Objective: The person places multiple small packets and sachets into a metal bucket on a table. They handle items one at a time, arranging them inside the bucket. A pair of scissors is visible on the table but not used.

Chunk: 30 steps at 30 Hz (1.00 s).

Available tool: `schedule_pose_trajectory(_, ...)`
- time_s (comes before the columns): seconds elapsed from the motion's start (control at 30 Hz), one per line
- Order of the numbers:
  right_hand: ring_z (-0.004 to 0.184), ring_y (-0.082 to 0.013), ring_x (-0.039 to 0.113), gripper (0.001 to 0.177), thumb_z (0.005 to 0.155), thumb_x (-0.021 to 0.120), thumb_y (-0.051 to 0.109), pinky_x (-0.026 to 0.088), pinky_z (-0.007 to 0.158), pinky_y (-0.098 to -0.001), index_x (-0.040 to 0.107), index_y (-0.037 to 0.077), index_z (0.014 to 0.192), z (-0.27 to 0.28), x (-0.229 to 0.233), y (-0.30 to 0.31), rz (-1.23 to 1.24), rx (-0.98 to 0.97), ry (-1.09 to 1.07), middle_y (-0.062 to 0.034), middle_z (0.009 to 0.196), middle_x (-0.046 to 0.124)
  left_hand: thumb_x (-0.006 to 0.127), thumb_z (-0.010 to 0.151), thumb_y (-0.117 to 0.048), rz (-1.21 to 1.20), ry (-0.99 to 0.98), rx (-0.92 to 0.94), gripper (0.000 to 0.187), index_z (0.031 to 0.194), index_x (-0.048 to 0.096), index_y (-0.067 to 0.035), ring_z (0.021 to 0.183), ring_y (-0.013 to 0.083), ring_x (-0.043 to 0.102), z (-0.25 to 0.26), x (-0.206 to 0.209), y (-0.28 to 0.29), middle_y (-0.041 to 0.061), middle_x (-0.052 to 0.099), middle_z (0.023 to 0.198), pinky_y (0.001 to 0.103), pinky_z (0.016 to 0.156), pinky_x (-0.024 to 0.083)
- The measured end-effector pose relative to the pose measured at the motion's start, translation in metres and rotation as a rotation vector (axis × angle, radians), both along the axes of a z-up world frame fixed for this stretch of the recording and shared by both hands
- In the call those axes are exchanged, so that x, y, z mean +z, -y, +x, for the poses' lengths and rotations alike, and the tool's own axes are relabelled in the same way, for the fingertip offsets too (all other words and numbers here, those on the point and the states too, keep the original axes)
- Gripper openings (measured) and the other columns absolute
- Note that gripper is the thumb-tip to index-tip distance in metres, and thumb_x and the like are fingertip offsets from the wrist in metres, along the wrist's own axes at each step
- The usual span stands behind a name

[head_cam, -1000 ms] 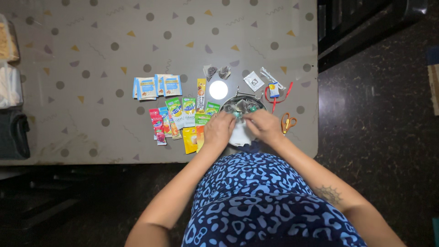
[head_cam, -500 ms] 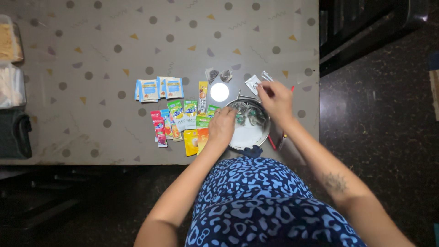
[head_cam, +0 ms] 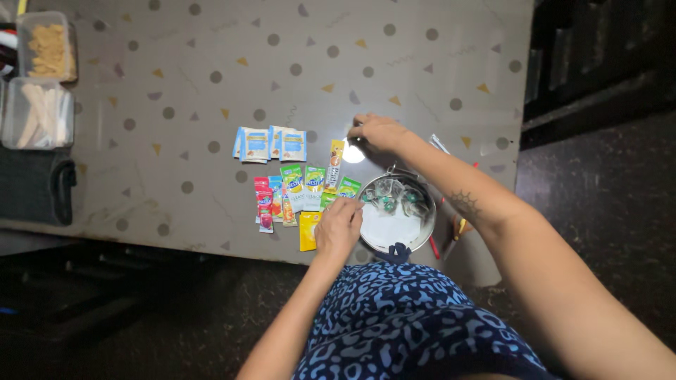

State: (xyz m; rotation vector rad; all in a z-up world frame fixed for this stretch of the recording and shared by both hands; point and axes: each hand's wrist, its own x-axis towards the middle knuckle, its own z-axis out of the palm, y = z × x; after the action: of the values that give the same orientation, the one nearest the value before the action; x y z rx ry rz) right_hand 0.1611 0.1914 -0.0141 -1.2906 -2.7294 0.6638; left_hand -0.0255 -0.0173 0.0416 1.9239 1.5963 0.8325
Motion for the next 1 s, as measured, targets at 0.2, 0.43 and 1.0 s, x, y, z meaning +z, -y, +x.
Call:
schedule_pose_trajectory(0.2, 0.097, -0.0346, 0.067, 0.02, 0.083, 0.074, 0.011, 0.054, 0.085, -0.0426, 0.076, 0.01, 0.103, 0.028, 0.005, 0.006, 0.042, -0.202, -0.255, -0.0132, 0.103, 0.068, 0.071, 0.088, -0.014, -0.036, 0.062, 0.0, 0.01, 0.097, 0.075, -0.011, 0.095, 0.0305, 0.068, -0.001, -0.006, -0.004, 0.004, 0.072, 0.103, 0.042, 0.081, 0.055)
schedule_pose_trajectory(0.43, 0.087, -0.0256, 0.07, 0.022, 0.088, 0.075, 0.007, 0.056, 0.074, -0.0338, 0.075, 0.011, 0.109, 0.083, 0.078, 0.138, 0.238, -0.665, -0.553, -0.0094, 0.105, 0.071, 0.077, 0.079, -0.011, -0.054, 0.145, -0.233, 0.038, 0.115, 0.067, -0.005, 0.097, 0.0351, 0.067, 0.018, -0.01, -0.014, 0.014, 0.066, 0.113, 0.043, 0.083, 0.055)
schedule_pose_trajectory(1.0, 0.124, -0.0342, 0.059, 0.047, 0.083, 0.066, 0.002, 0.054, 0.097, -0.0404, 0.062, 0.003, 0.131, 0.053, 0.04, 0.228, 0.483, -0.399, -0.335, -0.0157, 0.134, 0.059, 0.073, 0.08, -0.006, -0.062, -0.084, -0.317, 0.037, 0.112, 0.056, -0.005, 0.101, 0.0401, 0.063, 0.048, -0.048, -0.018, 0.017, 0.056, 0.112, 0.049, 0.084, 0.053)
